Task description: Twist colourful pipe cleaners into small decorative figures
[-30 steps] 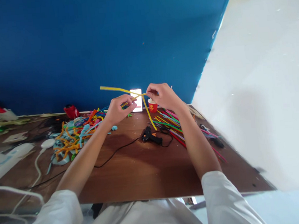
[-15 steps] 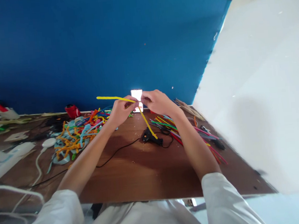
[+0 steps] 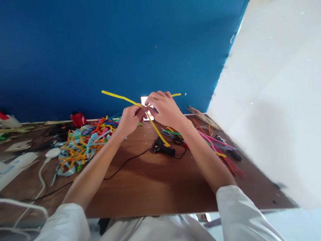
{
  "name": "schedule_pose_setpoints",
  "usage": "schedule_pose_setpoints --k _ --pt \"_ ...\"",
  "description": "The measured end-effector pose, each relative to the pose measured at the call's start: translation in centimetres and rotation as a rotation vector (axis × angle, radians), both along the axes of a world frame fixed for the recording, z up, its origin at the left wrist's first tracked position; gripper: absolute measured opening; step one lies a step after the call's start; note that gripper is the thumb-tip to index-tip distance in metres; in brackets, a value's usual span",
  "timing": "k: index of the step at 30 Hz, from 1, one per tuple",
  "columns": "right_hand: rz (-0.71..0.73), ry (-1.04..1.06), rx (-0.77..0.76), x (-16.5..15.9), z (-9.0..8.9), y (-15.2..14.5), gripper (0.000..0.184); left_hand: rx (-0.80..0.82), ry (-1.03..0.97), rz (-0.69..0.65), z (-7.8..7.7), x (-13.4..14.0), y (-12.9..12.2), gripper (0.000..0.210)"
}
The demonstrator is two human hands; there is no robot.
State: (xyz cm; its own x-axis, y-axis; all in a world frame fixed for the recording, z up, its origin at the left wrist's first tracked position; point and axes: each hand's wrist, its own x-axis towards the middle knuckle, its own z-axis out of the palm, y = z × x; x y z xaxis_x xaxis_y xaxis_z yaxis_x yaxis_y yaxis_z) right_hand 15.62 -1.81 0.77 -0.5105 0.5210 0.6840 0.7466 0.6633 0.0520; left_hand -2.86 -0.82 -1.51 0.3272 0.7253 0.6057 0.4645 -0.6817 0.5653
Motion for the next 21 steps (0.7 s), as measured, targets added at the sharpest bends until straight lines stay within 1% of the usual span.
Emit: schedule_pose_setpoints --k 2,5,7,10,12,14,16,19,21 --pt "-0.015 -0.027 0.011 -0.1 -0.2 0.2 0.019 -0.062 -0.008 -0.04 0.0 -0.1 0.1 0.04" --pt "-0.006 -0.027 -0.09 -0.1 -0.6 0.5 0.022 -0.085 0.05 -0.063 -0.1 -0.3 0.7 0.04" --pt "-0.019 -0.003 -0.147 -0.1 -0.7 0.7 0.021 -0.056 0.124 -0.057 -0.3 -0.5 1.1 0.038" --pt "-0.099 0.047 -0.142 -0.3 -0.8 0.6 0.019 0.029 0.227 -0.004 -0.6 -0.6 1.6 0.029" --pt "-0.126 0.098 -0.148 -0.5 -0.8 0.5 0.019 0.086 0.26 0.024 -0.7 -0.7 1.6 0.025" --pt "-0.08 0.143 -0.198 -0.5 -0.6 0.4 0.018 0.113 0.257 0.025 -0.6 -0.7 1.5 0.023" --pt "0.028 0.159 -0.281 -0.5 -0.4 0.3 0.019 0.11 0.228 0.006 -0.4 -0.6 1.2 0.023" --pt "0.181 0.234 -0.436 -0.4 -0.1 0.1 0.023 0.048 0.129 -0.093 -0.3 -0.6 0.8 0.027" --pt "0.259 0.363 -0.544 -0.5 -0.1 0.0 0.02 -0.055 -0.004 -0.186 -0.3 -0.4 0.4 0.025"
